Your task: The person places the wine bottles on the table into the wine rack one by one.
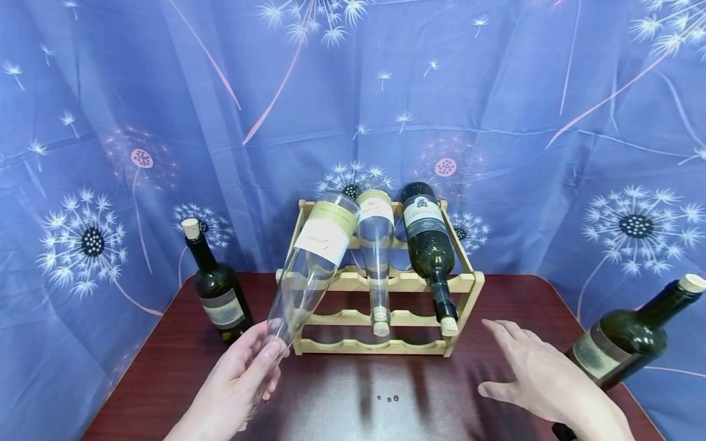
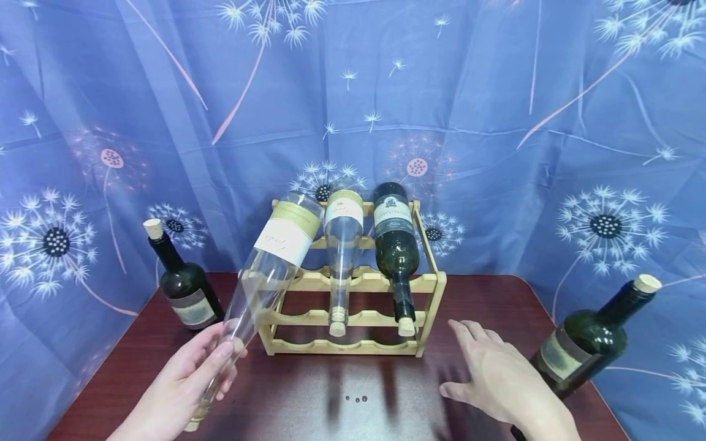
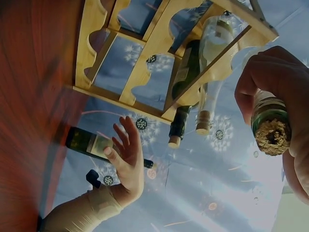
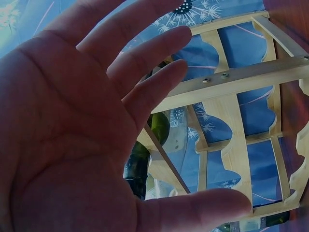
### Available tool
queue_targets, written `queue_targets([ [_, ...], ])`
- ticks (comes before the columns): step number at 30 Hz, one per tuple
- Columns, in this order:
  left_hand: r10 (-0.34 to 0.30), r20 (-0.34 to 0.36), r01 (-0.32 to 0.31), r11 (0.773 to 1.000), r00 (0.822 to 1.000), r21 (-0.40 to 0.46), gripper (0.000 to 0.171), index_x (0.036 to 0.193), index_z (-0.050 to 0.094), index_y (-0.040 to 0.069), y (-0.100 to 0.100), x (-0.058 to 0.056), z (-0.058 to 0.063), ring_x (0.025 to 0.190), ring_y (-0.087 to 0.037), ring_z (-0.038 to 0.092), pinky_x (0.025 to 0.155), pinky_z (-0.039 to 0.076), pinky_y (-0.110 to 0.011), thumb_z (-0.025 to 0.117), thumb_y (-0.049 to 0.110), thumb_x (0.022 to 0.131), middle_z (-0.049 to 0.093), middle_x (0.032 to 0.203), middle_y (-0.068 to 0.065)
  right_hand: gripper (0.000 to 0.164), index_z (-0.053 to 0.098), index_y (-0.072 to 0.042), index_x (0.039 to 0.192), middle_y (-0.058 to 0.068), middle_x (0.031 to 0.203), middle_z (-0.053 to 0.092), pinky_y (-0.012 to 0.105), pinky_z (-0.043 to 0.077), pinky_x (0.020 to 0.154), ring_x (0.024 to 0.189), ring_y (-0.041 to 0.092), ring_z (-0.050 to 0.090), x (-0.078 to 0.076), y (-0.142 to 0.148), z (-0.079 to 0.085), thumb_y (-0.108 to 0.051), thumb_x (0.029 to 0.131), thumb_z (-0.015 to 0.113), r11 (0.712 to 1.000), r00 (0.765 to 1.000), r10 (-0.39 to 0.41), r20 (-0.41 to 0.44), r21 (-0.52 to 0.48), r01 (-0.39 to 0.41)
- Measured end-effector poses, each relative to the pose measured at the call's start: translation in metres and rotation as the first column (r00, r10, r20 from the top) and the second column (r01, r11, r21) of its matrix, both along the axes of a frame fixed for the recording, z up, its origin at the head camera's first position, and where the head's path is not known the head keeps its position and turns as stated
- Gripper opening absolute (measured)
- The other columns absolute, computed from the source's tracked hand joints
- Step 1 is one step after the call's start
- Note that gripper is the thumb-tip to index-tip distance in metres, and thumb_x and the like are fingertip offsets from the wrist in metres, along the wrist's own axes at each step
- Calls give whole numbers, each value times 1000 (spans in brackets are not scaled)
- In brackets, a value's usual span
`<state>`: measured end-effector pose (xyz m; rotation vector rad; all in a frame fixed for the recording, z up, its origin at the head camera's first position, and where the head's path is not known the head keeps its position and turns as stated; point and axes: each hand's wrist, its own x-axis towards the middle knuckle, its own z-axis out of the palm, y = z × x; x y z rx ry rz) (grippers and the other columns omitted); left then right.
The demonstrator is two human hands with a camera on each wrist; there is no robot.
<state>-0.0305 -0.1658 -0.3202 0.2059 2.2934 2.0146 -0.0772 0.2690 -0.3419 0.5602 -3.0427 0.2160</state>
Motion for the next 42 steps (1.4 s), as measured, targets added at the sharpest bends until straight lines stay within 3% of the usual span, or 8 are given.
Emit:
queue_targets([
  [6,-2,-8,2,999,1000,44,39,134,38,3,9,-6,-2,61,-19,50,54,47,-28,48,21,101,51,97,-16,110,40,-9,143,12,134,48,52,47,85,115,36,52,0,0,1,-83,63,59,1000,1000,-3,2,4,3],
  [20,77,2,-77,990,997,116,27,126,45,5,32,-11,-4,62,-19,53,53,48,-28,46,19,102,55,95,-15,109,40,-8,142,14,133,49,53,47,85,115,37,53,0,1,1,-82,64,60,1000,1000,8,-13,-6,-8],
  [27,49,42,-57,974,998,219,29,129,43,6,40,-12,-2,63,-17,52,53,46,-24,46,18,102,52,102,-17,108,40,-8,141,13,133,49,53,47,86,115,36,53,1,0,0,-80,64,62,1000,999,15,-30,-6,-15],
  [34,-17,70,-4,960,997,280,37,135,33,3,41,-13,5,67,-16,52,58,47,-24,44,19,102,50,107,-17,110,39,-9,143,12,134,48,53,46,86,116,37,51,0,-1,1,-82,63,60,1000,1000,5,12,-4,-5],
  [42,-65,93,29,939,994,343,39,135,31,3,42,-18,9,70,-17,53,59,46,-23,39,2,97,47,111,-17,109,40,-9,142,12,134,49,53,46,86,117,36,52,1,-1,0,-81,63,62,1000,1000,14,-4,-11,-14],
])
